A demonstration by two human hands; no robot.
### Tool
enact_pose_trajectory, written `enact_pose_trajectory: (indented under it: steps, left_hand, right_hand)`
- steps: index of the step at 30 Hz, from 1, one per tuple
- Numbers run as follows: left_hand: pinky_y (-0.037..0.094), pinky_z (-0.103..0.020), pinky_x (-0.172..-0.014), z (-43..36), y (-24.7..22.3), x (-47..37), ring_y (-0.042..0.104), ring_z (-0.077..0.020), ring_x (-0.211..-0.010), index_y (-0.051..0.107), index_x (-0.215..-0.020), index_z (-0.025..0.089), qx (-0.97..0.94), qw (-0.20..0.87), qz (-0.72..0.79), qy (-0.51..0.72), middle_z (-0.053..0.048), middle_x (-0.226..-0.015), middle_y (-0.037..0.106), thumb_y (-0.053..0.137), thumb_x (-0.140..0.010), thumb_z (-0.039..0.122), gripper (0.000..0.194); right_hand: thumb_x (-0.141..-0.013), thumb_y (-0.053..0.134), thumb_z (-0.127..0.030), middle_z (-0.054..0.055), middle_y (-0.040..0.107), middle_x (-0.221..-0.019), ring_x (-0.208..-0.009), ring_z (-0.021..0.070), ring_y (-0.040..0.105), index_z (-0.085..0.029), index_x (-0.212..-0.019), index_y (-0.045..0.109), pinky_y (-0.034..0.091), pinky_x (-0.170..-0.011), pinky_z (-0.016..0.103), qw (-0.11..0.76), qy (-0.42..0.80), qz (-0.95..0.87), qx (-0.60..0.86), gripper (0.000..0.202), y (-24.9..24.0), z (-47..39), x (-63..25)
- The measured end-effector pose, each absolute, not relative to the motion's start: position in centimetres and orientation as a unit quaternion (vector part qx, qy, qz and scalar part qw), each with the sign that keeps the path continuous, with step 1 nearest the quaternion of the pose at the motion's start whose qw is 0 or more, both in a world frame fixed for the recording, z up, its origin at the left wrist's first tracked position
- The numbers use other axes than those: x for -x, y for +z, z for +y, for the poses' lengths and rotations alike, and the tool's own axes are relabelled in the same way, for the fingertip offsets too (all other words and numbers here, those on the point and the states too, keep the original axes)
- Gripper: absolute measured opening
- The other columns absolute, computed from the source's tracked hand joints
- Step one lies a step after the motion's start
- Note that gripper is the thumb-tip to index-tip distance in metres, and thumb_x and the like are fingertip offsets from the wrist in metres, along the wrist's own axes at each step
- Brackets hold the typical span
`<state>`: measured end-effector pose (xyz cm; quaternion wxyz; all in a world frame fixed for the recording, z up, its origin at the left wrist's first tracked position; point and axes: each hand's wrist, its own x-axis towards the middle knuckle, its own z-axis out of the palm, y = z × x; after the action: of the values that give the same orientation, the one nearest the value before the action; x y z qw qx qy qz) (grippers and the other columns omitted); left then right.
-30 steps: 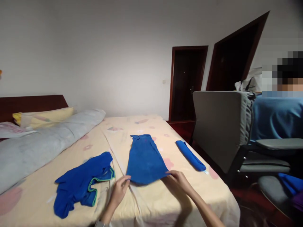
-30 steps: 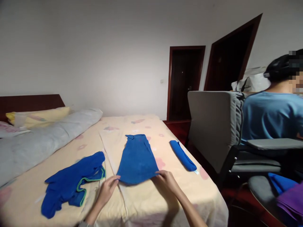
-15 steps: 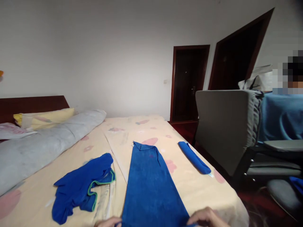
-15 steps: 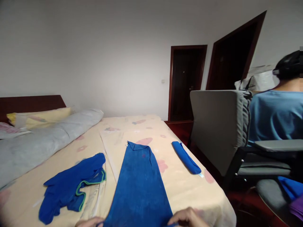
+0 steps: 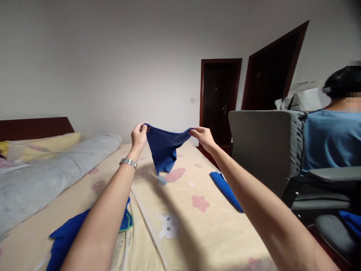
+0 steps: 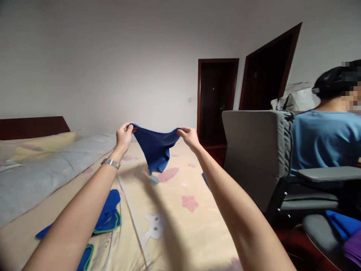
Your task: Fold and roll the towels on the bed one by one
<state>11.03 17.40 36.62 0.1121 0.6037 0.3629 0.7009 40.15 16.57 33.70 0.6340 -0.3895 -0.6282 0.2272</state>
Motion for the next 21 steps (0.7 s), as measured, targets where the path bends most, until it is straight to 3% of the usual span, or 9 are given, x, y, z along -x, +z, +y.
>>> enact_pose_trajectory:
  steps: [3,6,8,13,19,21]
  left_hand:
    - [0.053,-0.032,-0.096,14.4,32.4,-9.9,0.070,-0.0206,-0.104,0.069,-0.106,0.015,-0.627,0.097,0.373,0.678,-0.010,-0.108,0.075,0.054,-0.090,0.037,0.031]
    - [0.050,-0.038,-0.103,10.0,24.8,-8.5,0.067,-0.0248,-0.113,0.071,-0.106,0.018,-0.644,0.095,0.413,0.637,-0.010,-0.115,0.074,0.055,-0.089,0.044,0.035]
    - [0.050,-0.042,-0.105,7.0,18.7,-7.7,0.067,-0.0274,-0.113,0.073,-0.101,0.021,-0.657,0.105,0.448,0.597,-0.009,-0.112,0.076,0.056,-0.087,0.047,0.034]
    - [0.060,-0.049,-0.087,0.6,6.6,-6.0,0.076,-0.0352,-0.093,0.078,-0.084,0.034,-0.684,0.156,0.532,0.475,-0.007,-0.093,0.081,0.058,-0.082,0.048,0.025]
    - [0.058,-0.052,-0.089,-3.4,5.0,-4.3,0.074,-0.0365,-0.096,0.077,-0.088,0.046,-0.726,0.153,0.544,0.392,-0.004,-0.095,0.079,0.054,-0.084,0.047,0.024]
    - [0.058,-0.053,-0.082,-3.9,5.1,-3.9,0.073,-0.0363,-0.089,0.076,-0.087,0.045,-0.734,0.157,0.541,0.379,-0.005,-0.091,0.078,0.052,-0.085,0.047,0.025]
  right_hand:
    - [-0.083,0.071,-0.043,0.009,0.077,-0.103,-0.097,0.0229,0.071,-0.015,-0.103,0.075,0.057,-0.089,0.034,0.642,0.218,-0.628,0.383,0.035,29.6,14.3,-42.2]
    - [-0.077,0.075,-0.048,0.010,0.077,-0.104,-0.105,0.0298,0.070,-0.017,-0.097,0.078,0.054,-0.096,0.043,0.619,0.219,-0.640,0.399,0.037,22.4,10.4,-43.1]
    - [-0.082,0.068,-0.053,0.010,0.077,-0.108,-0.108,0.0306,0.069,-0.019,-0.100,0.078,0.052,-0.100,0.045,0.568,0.239,-0.669,0.415,0.040,16.5,7.7,-42.9]
    - [-0.090,0.055,-0.052,0.012,0.077,-0.106,-0.103,0.0308,0.070,-0.017,-0.099,0.079,0.054,-0.094,0.042,0.427,0.301,-0.719,0.459,0.043,4.9,2.3,-41.9]
    - [-0.092,0.054,-0.047,0.010,0.076,-0.104,-0.097,0.0294,0.070,-0.020,-0.100,0.079,0.054,-0.084,0.037,0.381,0.316,-0.739,0.457,0.038,6.0,-1.5,-42.3]
    - [-0.091,0.056,-0.046,0.009,0.077,-0.101,-0.093,0.0287,0.070,-0.020,-0.100,0.079,0.053,-0.080,0.035,0.382,0.332,-0.726,0.466,0.035,6.5,-2.0,-42.5]
